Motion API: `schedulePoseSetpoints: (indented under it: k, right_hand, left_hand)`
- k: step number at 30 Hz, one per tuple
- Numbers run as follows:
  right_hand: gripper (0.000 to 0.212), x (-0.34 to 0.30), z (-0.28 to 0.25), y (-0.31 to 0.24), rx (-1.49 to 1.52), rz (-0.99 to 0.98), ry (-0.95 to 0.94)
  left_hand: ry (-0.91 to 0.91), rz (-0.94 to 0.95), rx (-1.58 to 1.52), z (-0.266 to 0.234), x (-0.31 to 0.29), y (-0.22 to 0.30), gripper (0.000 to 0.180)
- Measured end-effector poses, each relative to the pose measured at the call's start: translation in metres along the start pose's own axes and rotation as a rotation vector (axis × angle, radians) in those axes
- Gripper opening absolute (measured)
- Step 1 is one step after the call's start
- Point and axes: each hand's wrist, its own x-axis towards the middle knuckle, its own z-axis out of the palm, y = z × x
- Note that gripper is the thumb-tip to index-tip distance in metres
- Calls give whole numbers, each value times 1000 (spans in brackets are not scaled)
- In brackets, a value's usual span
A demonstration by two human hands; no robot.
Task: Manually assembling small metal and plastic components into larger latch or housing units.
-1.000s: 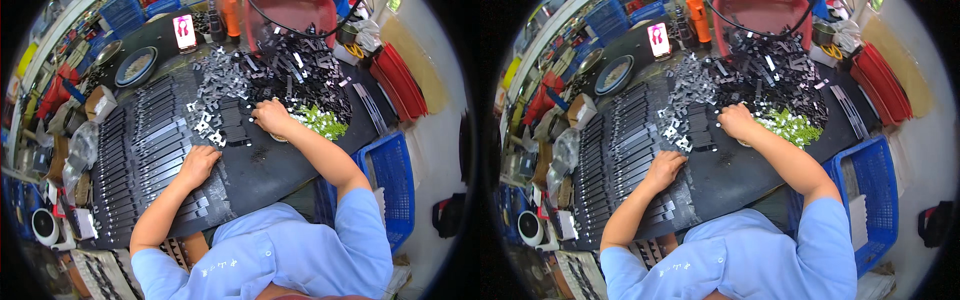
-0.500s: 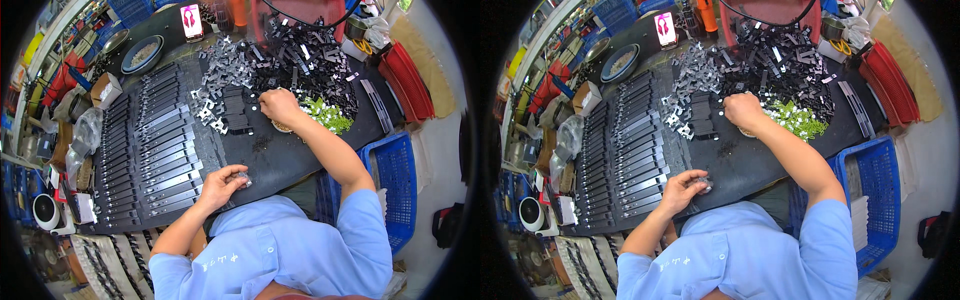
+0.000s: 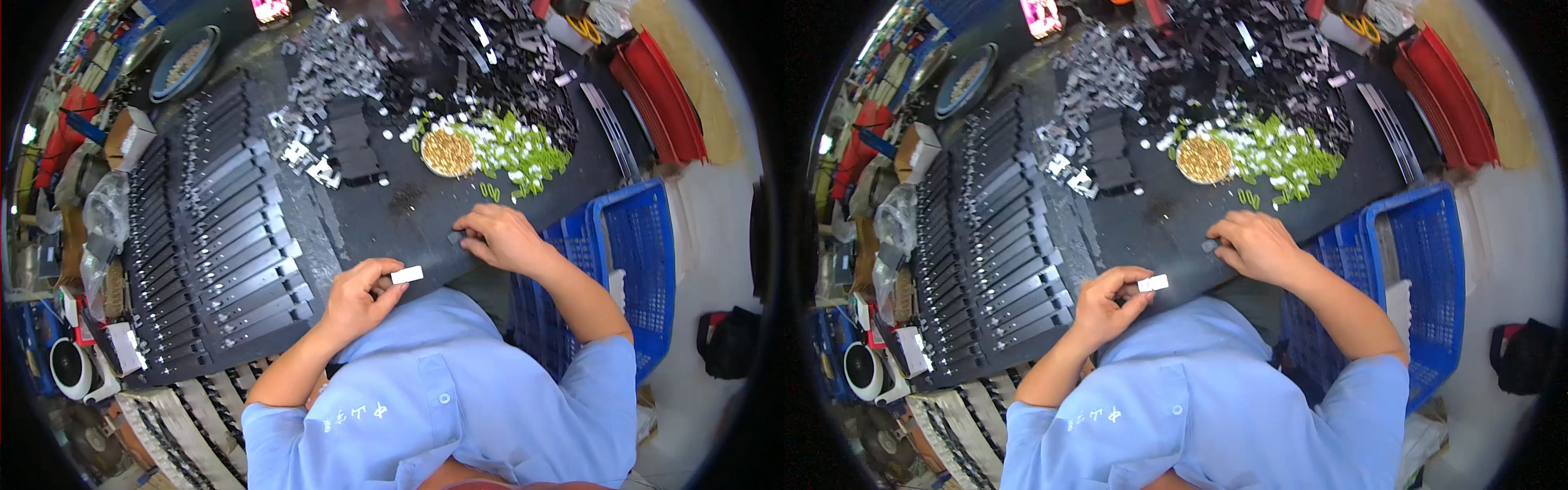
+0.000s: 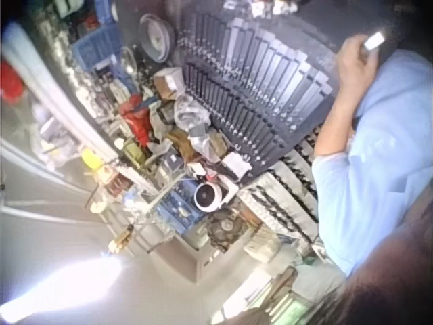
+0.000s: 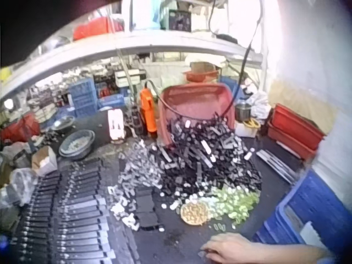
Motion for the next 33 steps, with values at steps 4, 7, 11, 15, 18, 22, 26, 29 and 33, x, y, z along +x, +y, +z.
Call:
schedulePoseSetpoints:
  k: [4,7,11,15,18,22,26,29,33]
  right_hand:
    - [18,-2,10,8,-16,-138,122]
    - [20,-5,18,-12,308,-241,120]
    - [17,-1,29,-38,137,-379,167]
    - [17,-5,36,-45,44,-411,183]
    - [12,-7,41,-48,-8,-440,188]
    - [21,-5,39,-43,4,-455,54]
    - [37,6,19,-31,-94,-431,73]
    - [50,-15,25,-5,-339,-415,-22]
    - [40,-30,13,8,-262,-275,82]
  left_hand:
    - [20,-8,-17,7,1,-4,24]
    - [-14,37,69,10,4,2,26]
    - [16,91,60,20,3,-1,36]
    - [12,156,121,18,-5,-4,45]
    - [26,179,81,18,-12,-7,46]
    - [29,229,111,17,-8,-8,47]
    - [52,115,82,4,-9,0,42]
    - [48,124,144,-7,-13,-6,33]
    - [70,74,92,-8,-16,-4,23]
